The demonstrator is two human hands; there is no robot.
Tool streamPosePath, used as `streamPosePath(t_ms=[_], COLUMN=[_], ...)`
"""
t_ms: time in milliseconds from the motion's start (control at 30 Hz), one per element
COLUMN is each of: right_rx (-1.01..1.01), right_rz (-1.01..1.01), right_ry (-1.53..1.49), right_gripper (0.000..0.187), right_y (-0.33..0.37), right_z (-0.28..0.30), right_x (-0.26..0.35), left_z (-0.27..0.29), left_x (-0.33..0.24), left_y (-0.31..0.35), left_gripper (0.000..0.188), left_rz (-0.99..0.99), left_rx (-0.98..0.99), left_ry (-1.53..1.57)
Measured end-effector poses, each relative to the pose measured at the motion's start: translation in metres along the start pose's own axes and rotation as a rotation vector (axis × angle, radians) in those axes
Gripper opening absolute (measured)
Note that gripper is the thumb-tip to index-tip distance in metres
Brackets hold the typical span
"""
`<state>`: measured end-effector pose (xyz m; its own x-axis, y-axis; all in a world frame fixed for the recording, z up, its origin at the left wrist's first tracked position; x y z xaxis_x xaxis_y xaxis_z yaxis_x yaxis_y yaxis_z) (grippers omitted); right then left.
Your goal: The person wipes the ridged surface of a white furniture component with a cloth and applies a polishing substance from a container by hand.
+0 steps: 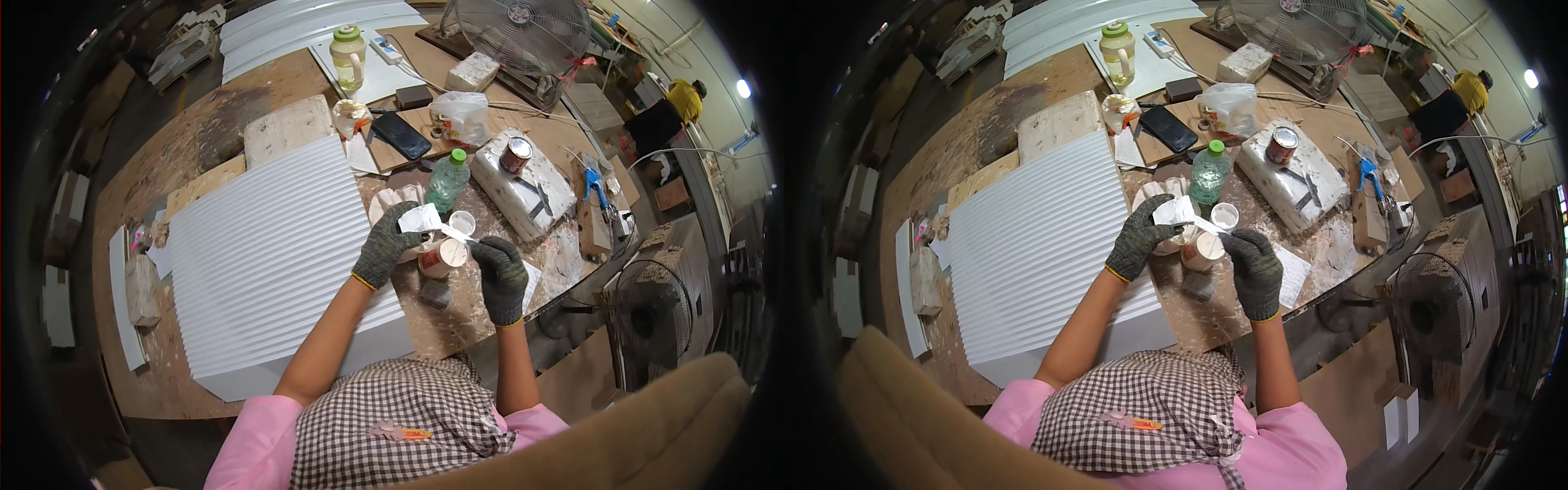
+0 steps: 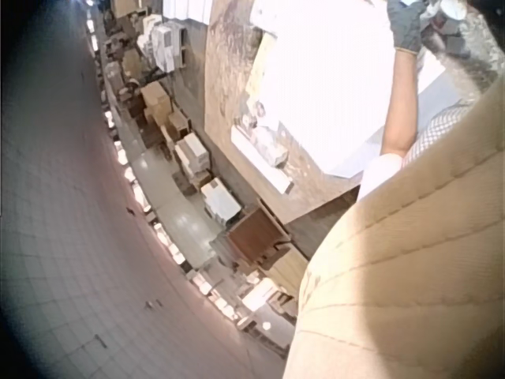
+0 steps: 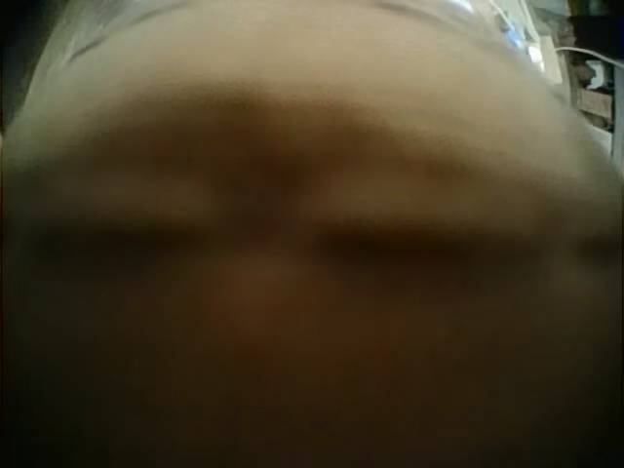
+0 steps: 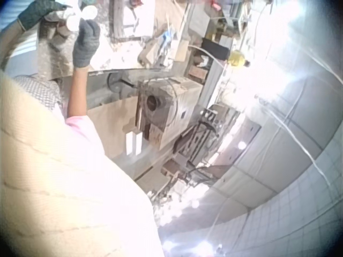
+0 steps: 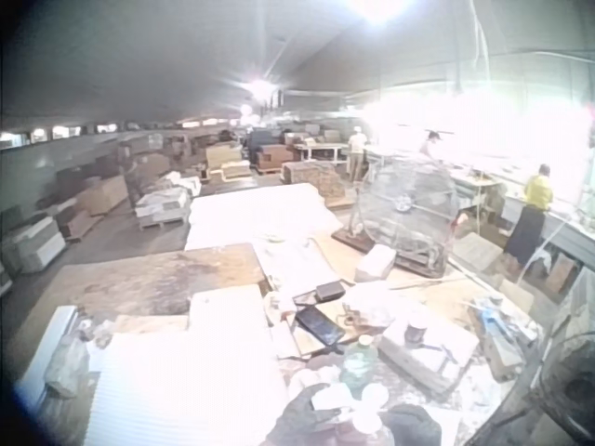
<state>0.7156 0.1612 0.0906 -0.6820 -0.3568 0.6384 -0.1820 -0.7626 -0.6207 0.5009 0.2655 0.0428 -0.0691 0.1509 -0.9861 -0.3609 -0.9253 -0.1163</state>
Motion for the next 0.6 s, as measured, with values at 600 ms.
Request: streamPosePath(t_ms=[600], right_rx=[-0.119], right_rz=[-1.006], right_ry=[-0.832], right_gripper=[0.021], right_y=[0.035], right_z=[-0.009], right_x=[-0.005], left_z=[0.012], left_x=[-0.039], left_y=[0.033], left_gripper=[0.076], left_rz=[-0.091], left_rx=[0.168], left_ry=[0.088])
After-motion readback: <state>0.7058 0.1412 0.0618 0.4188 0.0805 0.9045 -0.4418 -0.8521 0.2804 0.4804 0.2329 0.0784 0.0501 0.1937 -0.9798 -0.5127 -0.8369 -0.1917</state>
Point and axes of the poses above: each hand's wrist, its own y-axis away from the middle knuckle, its own z-axis out of the back of the hand, x = y × z, the point moved 2 cm from there along -y, towards the middle knuckle, and after that the axes turned 5 degrees about -z, right-handed, at the moved point
